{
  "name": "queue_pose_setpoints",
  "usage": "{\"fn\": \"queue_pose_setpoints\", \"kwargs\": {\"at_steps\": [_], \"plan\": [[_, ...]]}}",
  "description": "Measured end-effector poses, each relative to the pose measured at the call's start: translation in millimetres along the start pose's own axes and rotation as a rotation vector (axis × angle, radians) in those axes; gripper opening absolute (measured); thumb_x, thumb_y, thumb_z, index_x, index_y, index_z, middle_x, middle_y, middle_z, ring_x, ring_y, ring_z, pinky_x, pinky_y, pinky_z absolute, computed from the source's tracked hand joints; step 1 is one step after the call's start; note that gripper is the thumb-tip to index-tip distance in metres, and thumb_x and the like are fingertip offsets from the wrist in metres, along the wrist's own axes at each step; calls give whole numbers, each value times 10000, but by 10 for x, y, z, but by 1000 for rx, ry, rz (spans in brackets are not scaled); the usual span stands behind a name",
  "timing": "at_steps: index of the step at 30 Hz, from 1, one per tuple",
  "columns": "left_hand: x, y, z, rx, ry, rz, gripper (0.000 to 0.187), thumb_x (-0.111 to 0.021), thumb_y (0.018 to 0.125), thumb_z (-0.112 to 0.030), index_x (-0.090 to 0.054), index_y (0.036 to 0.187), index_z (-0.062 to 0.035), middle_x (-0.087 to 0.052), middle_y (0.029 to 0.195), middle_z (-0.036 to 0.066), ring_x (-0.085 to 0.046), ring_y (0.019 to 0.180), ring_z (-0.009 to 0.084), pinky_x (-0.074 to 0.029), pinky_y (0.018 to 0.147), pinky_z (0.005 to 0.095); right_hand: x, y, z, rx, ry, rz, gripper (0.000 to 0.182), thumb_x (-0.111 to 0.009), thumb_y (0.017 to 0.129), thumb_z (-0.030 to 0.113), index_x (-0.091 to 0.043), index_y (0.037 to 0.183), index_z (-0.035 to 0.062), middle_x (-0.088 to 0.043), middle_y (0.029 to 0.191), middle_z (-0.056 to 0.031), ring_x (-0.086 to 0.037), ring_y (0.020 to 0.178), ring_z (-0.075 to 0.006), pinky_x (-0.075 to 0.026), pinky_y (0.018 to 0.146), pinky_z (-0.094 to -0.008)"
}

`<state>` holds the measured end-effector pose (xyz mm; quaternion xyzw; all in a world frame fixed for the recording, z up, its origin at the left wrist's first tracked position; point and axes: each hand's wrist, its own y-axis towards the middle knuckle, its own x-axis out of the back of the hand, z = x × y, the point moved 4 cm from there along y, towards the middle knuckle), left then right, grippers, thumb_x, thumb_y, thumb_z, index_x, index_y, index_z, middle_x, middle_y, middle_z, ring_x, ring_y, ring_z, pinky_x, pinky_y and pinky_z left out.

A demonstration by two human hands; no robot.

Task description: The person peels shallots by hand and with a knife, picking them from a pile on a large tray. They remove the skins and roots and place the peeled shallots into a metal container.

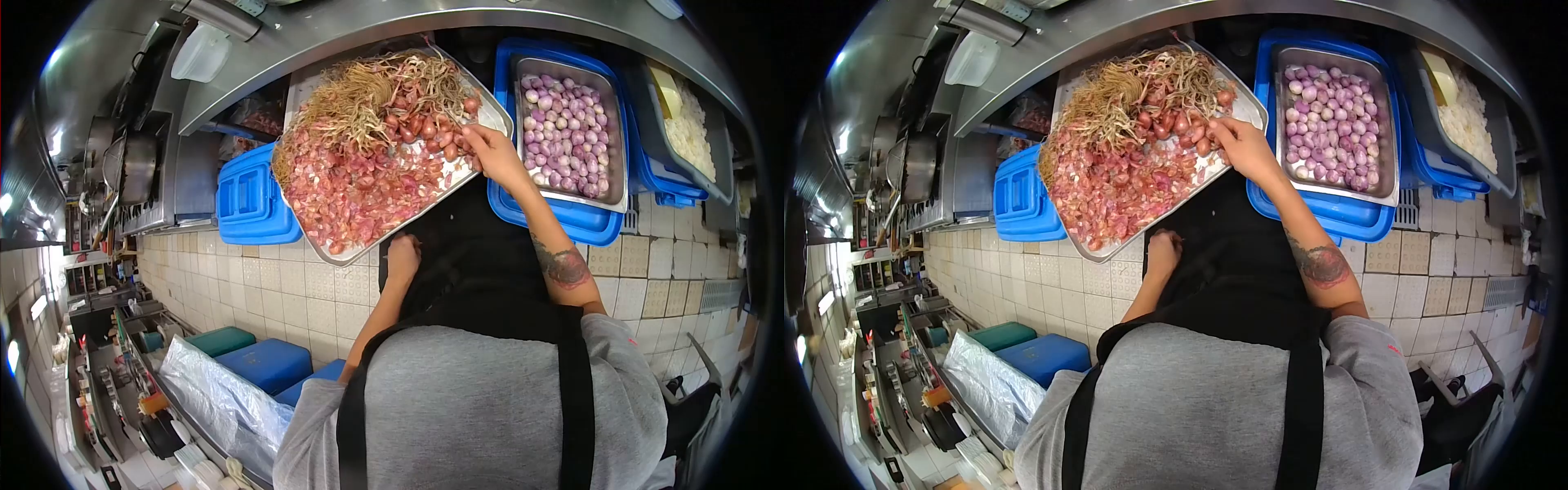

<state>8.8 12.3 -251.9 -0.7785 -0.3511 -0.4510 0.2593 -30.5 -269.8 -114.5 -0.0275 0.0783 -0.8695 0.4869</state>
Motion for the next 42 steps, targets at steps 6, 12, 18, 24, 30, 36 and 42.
{"fn": "queue_pose_setpoints", "kwargs": {"at_steps": [6,12,18,24,30,36,42], "plan": [[162,-182,714,171,80,-271,186,-609,681,-16,-678,854,-11,-654,718,124,-631,651,250,-505,657,329,-25,-129,136,168,-117,-16,292,-553,910,281,-640,954,6,-580,678,-38,-524,592,-100,-424,569,-252],[211,-334,935,238,-79,-182,272,-590,704,-7,-669,965,1,-642,706,128,-631,651,233,-501,639,317,-303,-712,-58,186,-529,576,181,-706,745,173,-670,839,22,-638,757,-88,-608,666,-188,-477,635,-322],[208,-248,592,68,-6,-118,209,-621,701,-10,-683,901,-1,-639,751,190,-627,669,313,-509,665,377,-669,-667,-819,429,-1173,401,158,-512,818,96,-655,793,34,-637,925,-174,-659,766,-309,-545,645,-397],[169,-265,670,119,14,-128,60,-637,703,-14,-677,746,-9,-642,748,177,-628,681,318,-508,657,382,-944,-425,-1289,326,-1388,508,162,-534,801,107,-679,806,34,-647,939,-154,-673,785,-286,-552,618,-370],[158,-60,494,44,-9,-337,137,-636,707,-34,-649,840,-1,-639,766,175,-624,708,330,-493,668,412,-960,-424,-1235,311,-1423,446,150,-547,780,103,-685,807,52,-657,871,-141,-675,777,-261,-553,617,-354],[-493,316,307,-203,274,-132,193,-599,726,-86,-583,874,36,-606,833,208,-600,798,383,-485,730,464,-899,-477,-1163,364,-1415,373,146,-552,766,95,-692,789,57,-658,806,-143,-670,773,-257,-554,615,-357],[-451,281,344,-90,248,-88,145,-620,734,-138,-618,783,-1,-621,807,193,-610,801,370,-490,731,447,-617,-842,-549,238,-1265,488,129,-563,764,105,-674,782,42,-656,781,-163,-660,740,-307,-540,645,-399]]}}
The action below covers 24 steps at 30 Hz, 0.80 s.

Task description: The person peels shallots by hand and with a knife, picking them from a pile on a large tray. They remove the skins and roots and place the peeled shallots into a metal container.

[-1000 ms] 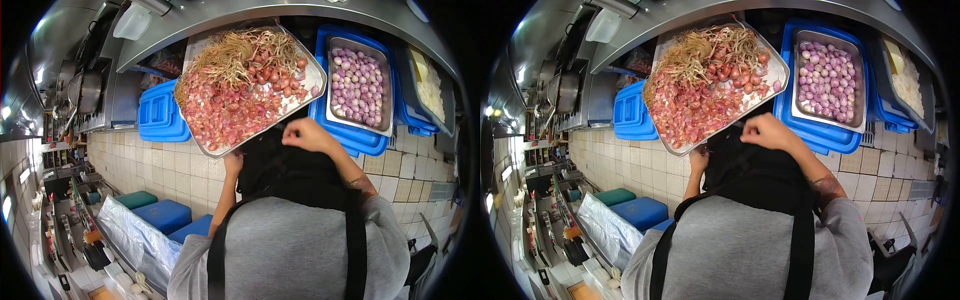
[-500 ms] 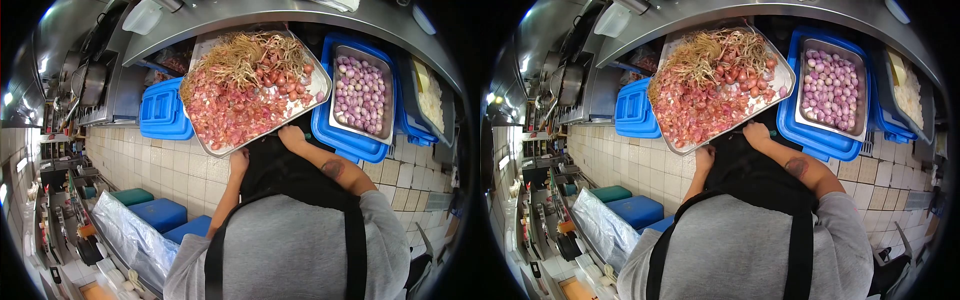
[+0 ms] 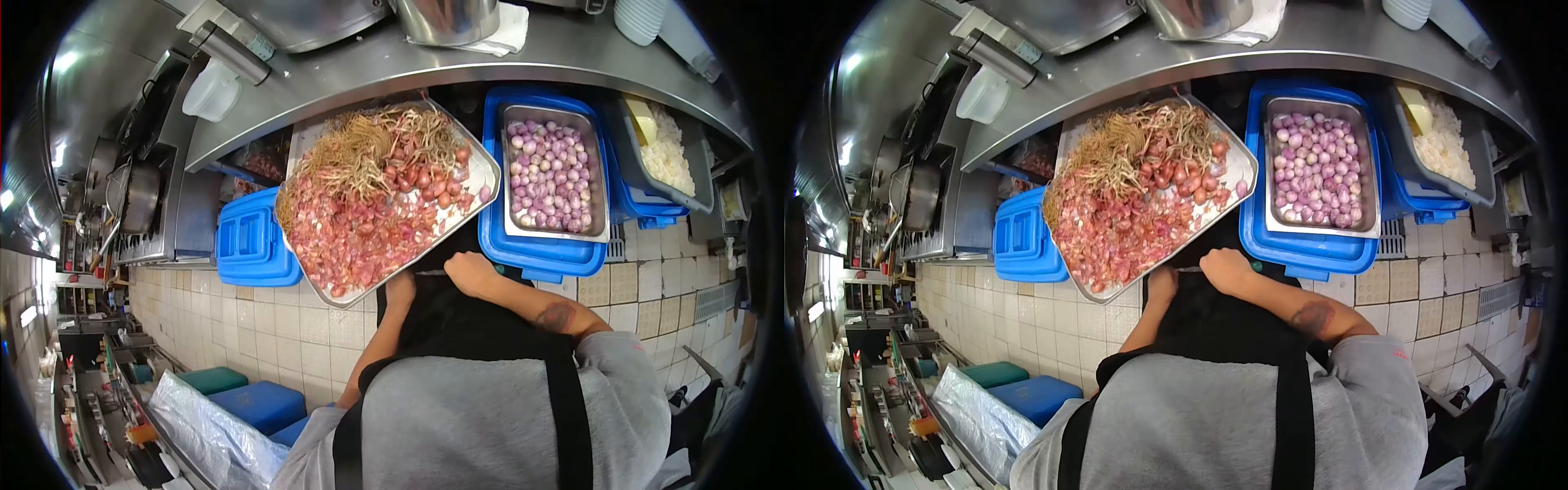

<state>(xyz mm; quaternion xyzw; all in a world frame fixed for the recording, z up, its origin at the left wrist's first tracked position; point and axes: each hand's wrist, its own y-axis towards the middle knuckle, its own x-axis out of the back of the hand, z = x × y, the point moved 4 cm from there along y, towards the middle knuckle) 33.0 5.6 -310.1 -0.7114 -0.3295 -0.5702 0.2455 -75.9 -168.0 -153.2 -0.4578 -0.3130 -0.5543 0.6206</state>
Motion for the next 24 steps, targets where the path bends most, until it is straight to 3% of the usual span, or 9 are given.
{"fn": "queue_pose_setpoints", "kwargs": {"at_steps": [3,4,7,8,10,16,18,21,24], "plan": [[331,-366,344,102,-221,-48,167,-669,738,-204,-660,649,-63,-646,684,137,-627,705,337,-491,665,416,654,-182,100,125,304,-16,75,-606,733,102,-655,766,55,-641,739,-146,-643,694,-307,-506,632,-403],[632,-477,356,237,-200,57,147,-666,729,-210,-684,690,-70,-655,714,146,-637,704,328,-495,654,415,860,-190,150,183,432,-25,67,-620,724,102,-650,761,54,-637,731,-141,-640,684,-305,-498,629,-399],[1168,-898,709,476,-217,192,184,-681,718,-234,-714,735,-54,-656,675,157,-656,633,296,-506,606,375,1186,3,174,293,522,-483,152,-642,725,81,-647,863,16,-620,790,-147,-615,762,-308,-472,659,-391],[1332,-1053,857,589,-342,153,172,-690,717,-217,-717,748,-50,-662,656,137,-657,598,241,-504,582,347,1305,81,178,316,493,-530,226,-645,719,77,-640,938,19,-609,781,-163,-610,802,-326,-472,685,-408],[1932,-1145,792,713,-403,136,98,-679,727,-113,-717,763,-30,-646,602,96,-618,538,152,-487,515,299,1383,228,180,283,489,-629,156,-623,753,94,-619,888,16,-609,880,-163,-611,782,-345,-483,708,-439],[2770,-848,654,598,-445,-455,152,-585,833,-68,-681,852,48,-648,690,134,-605,575,151,-483,525,289,1282,256,194,134,345,-698,288,-605,741,90,-589,1024,44,-577,949,-165,-625,799,-361,-510,659,-471],[2848,-565,441,518,-547,-525,137,-593,824,-56,-683,856,42,-653,715,137,-609,585,154,-488,543,293,1341,160,-64,-121,279,-683,291,-607,743,101,-584,1024,24,-572,921,-168,-633,799,-345,-523,622,-446],[2714,-145,367,352,-260,-513,109,-620,792,-33,-684,847,35,-656,736,146,-615,595,168,-491,568,296,1373,19,-476,-394,97,-777,266,-585,727,67,-597,983,-2,-588,916,-179,-626,788,-323,-529,598,-388],[2812,236,-84,342,-93,-340,103,-662,728,-19,-689,822,14,-654,900,185,-629,775,257,-496,698,363,1176,18,-704,-396,48,-666,207,-580,720,61,-593,911,-17,-601,853,-183,-635,778,-325,-535,613,-394]]}}
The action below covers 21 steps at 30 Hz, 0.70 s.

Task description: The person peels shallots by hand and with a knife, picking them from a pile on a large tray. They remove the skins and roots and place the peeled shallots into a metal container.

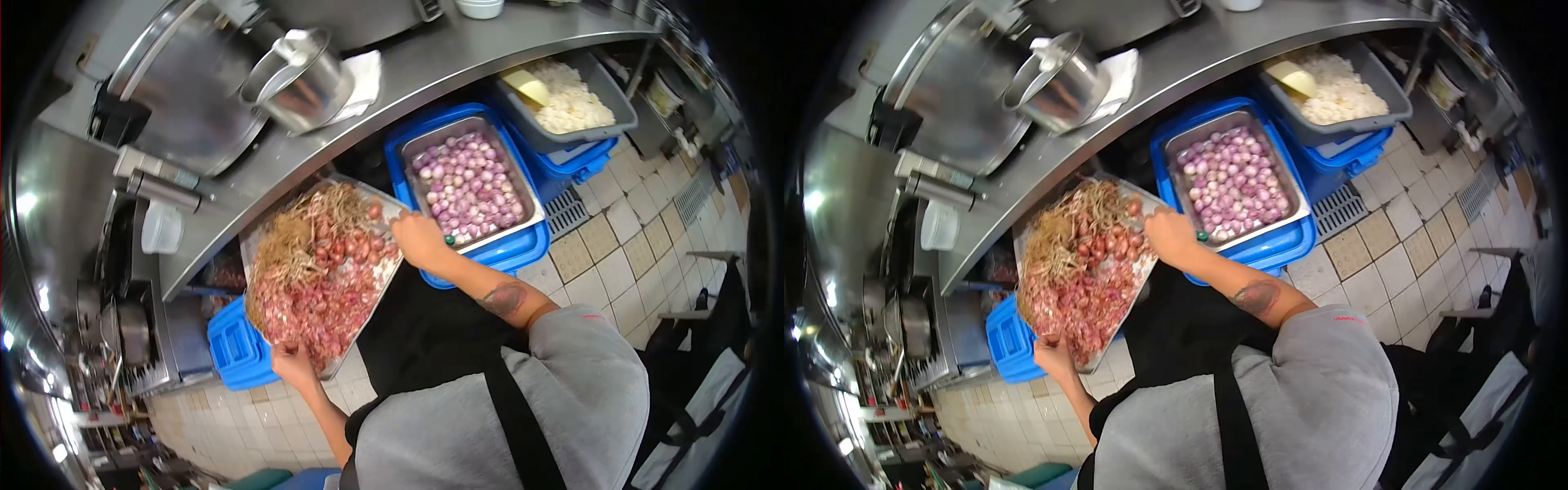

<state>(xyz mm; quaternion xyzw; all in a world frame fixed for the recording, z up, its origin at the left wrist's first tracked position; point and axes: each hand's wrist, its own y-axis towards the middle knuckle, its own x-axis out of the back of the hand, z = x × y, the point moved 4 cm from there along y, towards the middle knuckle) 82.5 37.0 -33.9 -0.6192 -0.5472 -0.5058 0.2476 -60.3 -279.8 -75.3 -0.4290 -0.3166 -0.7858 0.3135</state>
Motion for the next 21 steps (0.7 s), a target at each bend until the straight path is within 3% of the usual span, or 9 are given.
{"fn": "queue_pose_setpoints", "kwargs": {"at_steps": [2,5,9,11,12,15,17,21], "plan": [[-53,91,-267,-175,143,-100,117,-673,716,-28,-684,827,8,-637,954,205,-616,857,300,-484,753,394,-78,-12,-67,-27,19,105,219,-593,711,67,-594,914,-13,-607,860,-191,-636,792,-331,-533,630,-418],[-35,-11,-864,-501,317,-410,170,-692,705,-50,-663,863,5,-603,997,227,-580,955,365,-454,825,427,14,-50,-110,-33,161,26,226,-582,714,48,-616,934,9,-618,873,-209,-645,753,-350,-536,651,-417],[-244,20,-1250,-553,-141,-108,191,-680,726,-65,-653,897,15,-606,943,212,-586,910,359,-461,802,411,254,-102,-402,-127,368,-351,304,-594,761,93,-562,1063,88,-555,1012,-191,-613,814,-371,-515,683,-448],[-418,15,-1468,-547,-332,128,178,-668,741,-72,-656,897,13,-607,925,208,-593,878,350,-469,778,400,514,-168,-431,-169,279,-463,355,-621,762,121,-545,1108,89,-513,1076,-167,-605,838,-359,-511,682,-445],[-517,13,-1583,-570,-335,149,173,-665,745,-75,-657,895,11,-607,915,202,-596,857,349,-472,762,397,607,-200,-439,-191,232,-521,383,-635,763,136,-537,1131,90,-492,1108,-154,-602,850,-352,-509,681,-444],[-1070,112,-1729,-591,-336,261,162,-655,756,-78,-648,894,5,-610,884,184,-602,789,358,-480,703,408,479,-260,-288,-111,352,-327,493,-680,754,157,-498,1209,100,-457,1152,-138,-605,821,-351,-507,676,-442],[-1223,144,-1826,-592,-264,151,182,-647,747,-69,-633,912,6,-606,882,181,-600,785,371,-477,698,425,362,-347,-158,-89,446,-246,366,-642,798,158,-557,1143,69,-505,1071,-144,-604,817,-342,-497,696,-433],[-1232,172,-1860,-545,-246,147,204,-624,727,-45,-623,924,7,-591,895,191,-591,808,378,-472,710,436,145,-430,-70,-31,610,-186,218,-572,858,143,-625,1026,14,-579,920,-175,-598,820,-352,-478,731,-413]]}}
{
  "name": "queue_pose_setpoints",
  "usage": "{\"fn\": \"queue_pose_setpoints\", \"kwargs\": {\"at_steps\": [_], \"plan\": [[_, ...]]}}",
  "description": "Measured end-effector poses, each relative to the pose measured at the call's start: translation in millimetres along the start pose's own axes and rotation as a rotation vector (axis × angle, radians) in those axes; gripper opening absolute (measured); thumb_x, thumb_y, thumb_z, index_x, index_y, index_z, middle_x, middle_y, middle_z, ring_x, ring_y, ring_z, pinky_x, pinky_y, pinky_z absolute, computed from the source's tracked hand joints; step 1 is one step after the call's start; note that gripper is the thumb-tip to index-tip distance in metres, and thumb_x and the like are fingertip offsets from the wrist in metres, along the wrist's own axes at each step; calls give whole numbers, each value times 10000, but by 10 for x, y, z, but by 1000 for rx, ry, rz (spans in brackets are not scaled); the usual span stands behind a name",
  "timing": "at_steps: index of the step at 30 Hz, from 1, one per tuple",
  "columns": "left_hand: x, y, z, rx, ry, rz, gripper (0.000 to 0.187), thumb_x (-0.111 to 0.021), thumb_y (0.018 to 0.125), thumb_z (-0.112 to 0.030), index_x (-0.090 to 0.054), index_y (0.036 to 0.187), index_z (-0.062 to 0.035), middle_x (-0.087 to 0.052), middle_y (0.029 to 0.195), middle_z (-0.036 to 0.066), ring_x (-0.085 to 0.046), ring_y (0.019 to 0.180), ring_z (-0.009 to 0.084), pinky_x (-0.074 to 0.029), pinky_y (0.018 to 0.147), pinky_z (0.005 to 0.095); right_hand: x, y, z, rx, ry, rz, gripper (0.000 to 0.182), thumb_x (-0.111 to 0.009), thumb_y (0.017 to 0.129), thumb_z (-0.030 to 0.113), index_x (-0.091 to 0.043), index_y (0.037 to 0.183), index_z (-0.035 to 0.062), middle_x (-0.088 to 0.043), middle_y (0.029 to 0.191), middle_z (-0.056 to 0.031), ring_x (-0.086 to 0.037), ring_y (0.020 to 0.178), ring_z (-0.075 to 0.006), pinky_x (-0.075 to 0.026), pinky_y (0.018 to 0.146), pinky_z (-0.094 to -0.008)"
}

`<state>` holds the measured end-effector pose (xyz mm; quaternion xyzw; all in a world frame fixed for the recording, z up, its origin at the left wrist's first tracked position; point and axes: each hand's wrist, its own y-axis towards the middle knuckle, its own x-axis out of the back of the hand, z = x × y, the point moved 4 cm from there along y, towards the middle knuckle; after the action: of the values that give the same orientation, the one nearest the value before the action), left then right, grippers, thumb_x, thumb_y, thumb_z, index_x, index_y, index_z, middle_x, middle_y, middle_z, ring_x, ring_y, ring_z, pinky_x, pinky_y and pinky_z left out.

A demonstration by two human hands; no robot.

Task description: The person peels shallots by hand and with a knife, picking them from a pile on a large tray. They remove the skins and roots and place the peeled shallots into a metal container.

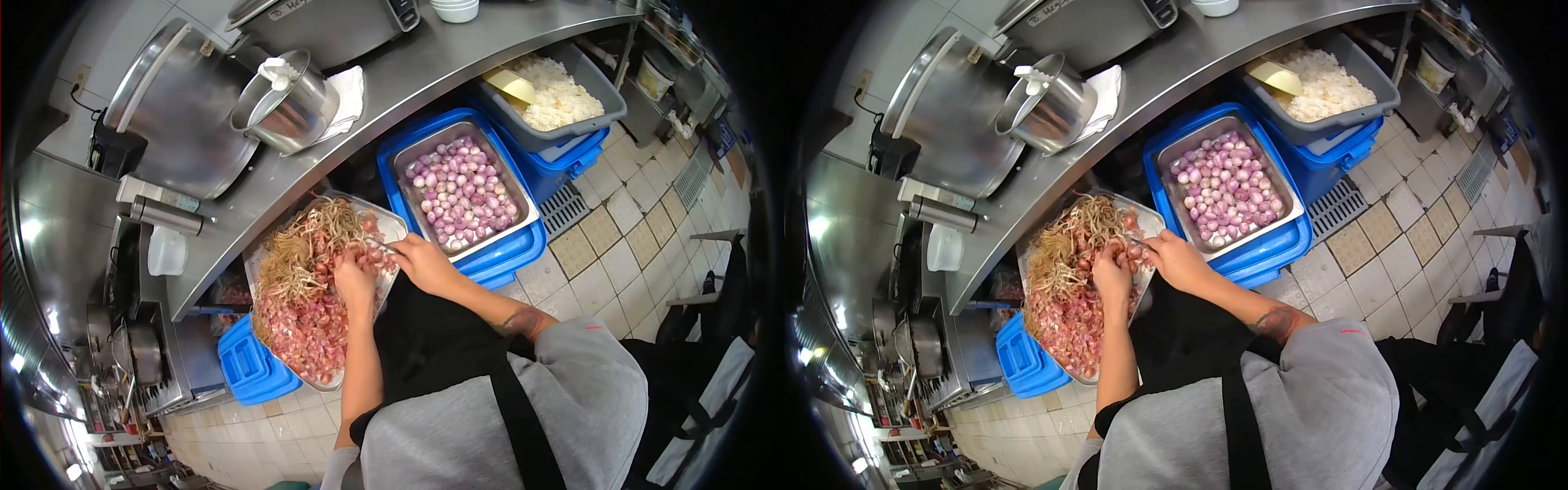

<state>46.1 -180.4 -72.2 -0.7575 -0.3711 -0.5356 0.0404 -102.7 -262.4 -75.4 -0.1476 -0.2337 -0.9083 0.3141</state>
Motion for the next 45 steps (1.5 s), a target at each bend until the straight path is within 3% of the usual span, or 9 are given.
{"fn": "queue_pose_setpoints", "kwargs": {"at_steps": [3,6,11,18,24,27,39,42,45], "plan": [[26,-45,34,45,69,-11,110,-623,719,-12,-608,823,20,-586,892,178,-590,819,364,-467,714,427,-28,29,-59,59,94,4,214,-531,886,131,-626,1006,-18,-624,824,-213,-613,795,-357,-478,718,-403],[2,-87,196,-4,146,-5,143,-640,698,-14,-606,830,26,-577,910,187,-583,818,368,-465,714,425,22,45,20,-98,253,92,202,-517,884,143,-610,973,-11,-605,779,-244,-586,775,-414,-465,692,-452],[228,-252,347,-30,0,-138,227,-666,746,-49,-676,966,6,-579,942,160,-571,844,308,-464,768,360,-78,103,67,-139,207,151,356,-420,944,273,-624,825,6,-595,739,-234,-577,752,-424,-446,648,-457],[510,-344,371,220,-266,-56,207,-627,783,-41,-671,980,2,-586,850,131,-590,765,237,-462,699,311,-666,234,178,-161,462,385,265,-563,889,185,-638,1080,18,-649,734,-104,-608,636,-171,-467,611,-296],[466,-371,416,263,-335,-108,166,-647,783,-34,-663,931,39,-628,785,102,-612,673,142,-486,636,275,-845,237,275,-368,716,514,272,-557,905,116,-595,1145,-7,-610,748,-15,-527,615,-50,-400,504,-201],[470,-400,382,416,-550,-142,139,-657,777,-19,-663,899,45,-660,772,107,-626,655,112,-494,599,250,-830,218,284,-425,767,532,264,-557,905,117,-602,1136,-2,-609,747,-10,-520,602,-45,-373,473,-200],[599,-442,210,242,-300,-288,109,-678,769,-20,-657,849,52,-667,740,147,-661,632,169,-504,564,274,-934,178,233,-307,676,435,223,-559,901,117,-614,1074,-12,-606,719,-11,-548,621,-57,-429,558,-215],[575,-456,200,231,-331,-323,95,-666,779,-4,-658,855,52,-668,733,114,-645,616,149,-503,569,267,-979,194,188,-328,739,424,175,-562,900,117,-624,1015,1,-596,724,-21,-526,595,-56,-392,491,-207],[539,-466,312,379,-561,-232,79,-655,791,17,-659,867,38,-668,770,74,-628,667,122,-502,624,243,-894,205,192,-615,910,608,175,-562,909,148,-613,1027,29,-571,725,-22,-484,564,-51,-319,415,-195]]}}
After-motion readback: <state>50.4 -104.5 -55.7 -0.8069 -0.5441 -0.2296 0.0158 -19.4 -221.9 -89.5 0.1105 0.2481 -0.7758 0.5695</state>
